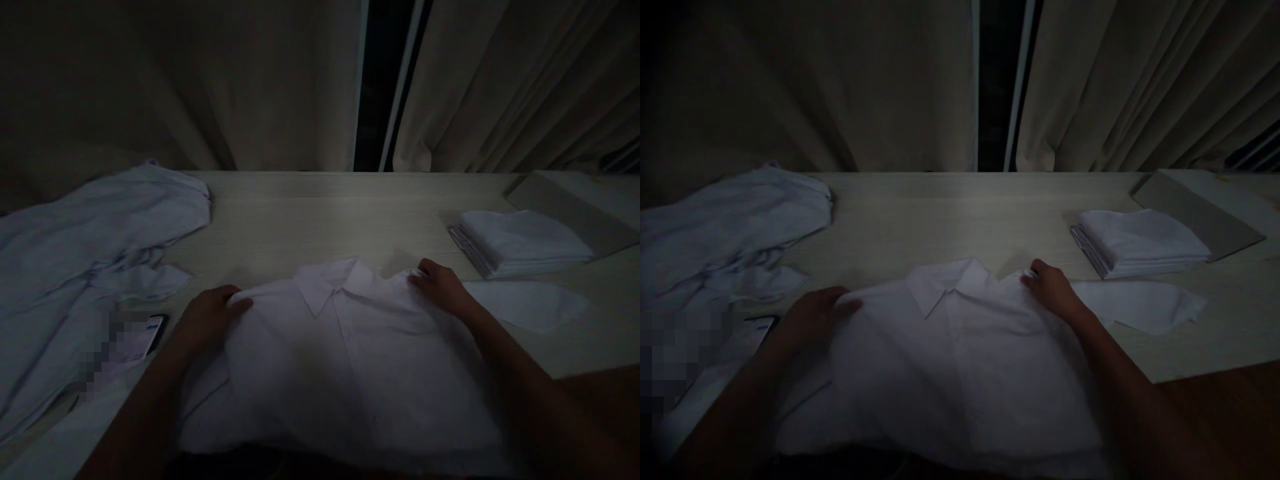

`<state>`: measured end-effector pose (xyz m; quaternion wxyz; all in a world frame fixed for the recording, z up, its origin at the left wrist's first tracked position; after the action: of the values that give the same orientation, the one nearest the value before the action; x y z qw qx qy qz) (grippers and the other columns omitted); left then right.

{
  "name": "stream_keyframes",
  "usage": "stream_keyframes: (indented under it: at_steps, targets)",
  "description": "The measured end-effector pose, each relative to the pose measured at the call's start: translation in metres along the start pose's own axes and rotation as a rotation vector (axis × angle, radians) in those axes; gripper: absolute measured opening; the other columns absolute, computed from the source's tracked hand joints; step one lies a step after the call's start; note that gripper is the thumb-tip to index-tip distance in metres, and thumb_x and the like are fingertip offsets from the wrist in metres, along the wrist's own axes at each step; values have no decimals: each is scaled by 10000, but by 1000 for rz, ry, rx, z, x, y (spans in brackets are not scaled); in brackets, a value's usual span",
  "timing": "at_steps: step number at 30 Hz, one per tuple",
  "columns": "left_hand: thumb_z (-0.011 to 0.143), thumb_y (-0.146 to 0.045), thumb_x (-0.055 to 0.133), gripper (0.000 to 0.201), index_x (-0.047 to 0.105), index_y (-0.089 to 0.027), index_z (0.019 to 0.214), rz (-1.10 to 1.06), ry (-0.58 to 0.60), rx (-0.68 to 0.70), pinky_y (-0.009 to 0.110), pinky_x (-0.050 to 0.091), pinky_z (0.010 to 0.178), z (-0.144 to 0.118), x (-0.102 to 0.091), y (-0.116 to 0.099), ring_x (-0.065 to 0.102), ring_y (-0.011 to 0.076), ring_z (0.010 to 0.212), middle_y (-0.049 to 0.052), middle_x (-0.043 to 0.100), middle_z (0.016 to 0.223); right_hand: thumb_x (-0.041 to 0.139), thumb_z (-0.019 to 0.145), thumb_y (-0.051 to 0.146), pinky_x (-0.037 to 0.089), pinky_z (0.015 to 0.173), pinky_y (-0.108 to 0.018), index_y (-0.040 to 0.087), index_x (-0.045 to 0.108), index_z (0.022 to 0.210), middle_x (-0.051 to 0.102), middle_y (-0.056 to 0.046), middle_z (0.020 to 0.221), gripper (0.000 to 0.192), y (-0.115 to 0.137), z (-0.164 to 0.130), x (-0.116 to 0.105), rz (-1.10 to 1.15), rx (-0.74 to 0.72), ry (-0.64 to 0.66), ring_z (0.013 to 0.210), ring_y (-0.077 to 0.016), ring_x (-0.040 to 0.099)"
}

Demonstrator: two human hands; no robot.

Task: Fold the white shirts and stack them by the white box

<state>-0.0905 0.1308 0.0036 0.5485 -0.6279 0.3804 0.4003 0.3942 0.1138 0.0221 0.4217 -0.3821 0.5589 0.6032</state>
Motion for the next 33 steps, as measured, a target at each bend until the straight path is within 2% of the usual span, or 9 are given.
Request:
stream_keyframes:
  at_steps: [2,5,8,10,15,22,25,30,33]
  targets:
    - [807,-513,522,345,666,-230,943,-75,-113,-23,322,467,741,-3,-15,-3,642,204,786,41,703,882,549,857,458,317,554,-255,214,495,762,555,0,661,267,-5,-6,-29,39,58,-167,593,-148,506]
    - [855,-502,482,367,631,-218,1034,-108,-443,-53,317,458,738,-13,-44,-10,619,189,791,31,674,886,549,847,576,299,546,-265,224,463,723,512,13,625,383,-4,-26,-74,-15,99,-432,554,-143,473]
    - [897,-529,414,438,590,-201,1128,-44,-587,-14,329,451,793,-17,-53,-22,604,201,876,52,659,970,516,846,656,279,539,-276,226,465,722,494,8,600,451,-4,-43,-94,-148,121,-580,529,-152,466]
    - [902,-565,373,509,575,-179,1165,64,-559,4,361,446,825,-12,-45,-29,589,240,939,90,655,1016,489,859,661,260,530,-284,221,492,736,521,-13,599,456,-11,-40,-81,-255,143,-490,526,-166,480]
    - [918,-492,313,486,624,-160,1090,318,-310,88,459,401,908,4,-8,-46,565,317,1006,159,664,1018,430,923,568,247,543,-286,198,562,818,631,-67,714,407,-29,-14,-23,-399,111,-132,598,-186,537]
    - [921,-527,308,511,546,-170,1199,53,-461,2,372,458,821,0,-20,-32,616,256,929,111,660,1042,335,969,548,294,594,-295,184,584,860,626,-84,767,454,-16,-13,-44,-348,76,-381,679,-199,540]
    - [924,-517,314,533,527,-137,1230,119,-402,34,404,454,828,2,-17,-34,612,290,952,140,656,1045,365,970,480,337,659,-319,162,609,928,641,-113,818,404,-11,-11,-34,-374,46,-307,751,-227,558]
    - [886,-442,431,493,517,-149,1273,241,-417,171,473,341,1037,-20,-20,-75,484,326,1231,162,584,1272,478,934,362,374,889,-441,138,579,1177,617,-177,1163,346,33,-27,-26,-354,-141,-316,1082,-320,524]
    - [906,-507,367,480,604,-182,1167,199,-159,231,445,424,965,-56,12,-110,577,299,1108,136,658,1155,444,957,348,425,881,-421,165,609,1127,648,-144,1091,299,74,-49,-16,-230,-270,-162,1014,-281,572]
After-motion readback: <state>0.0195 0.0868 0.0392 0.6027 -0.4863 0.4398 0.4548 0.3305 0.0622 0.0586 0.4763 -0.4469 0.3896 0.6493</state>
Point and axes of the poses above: each hand's wrist, its own z-axis towards the middle knuckle, its own x-axis out of the palm, y = z × x, the point moved 7 cm from there along z, towards the middle knuckle
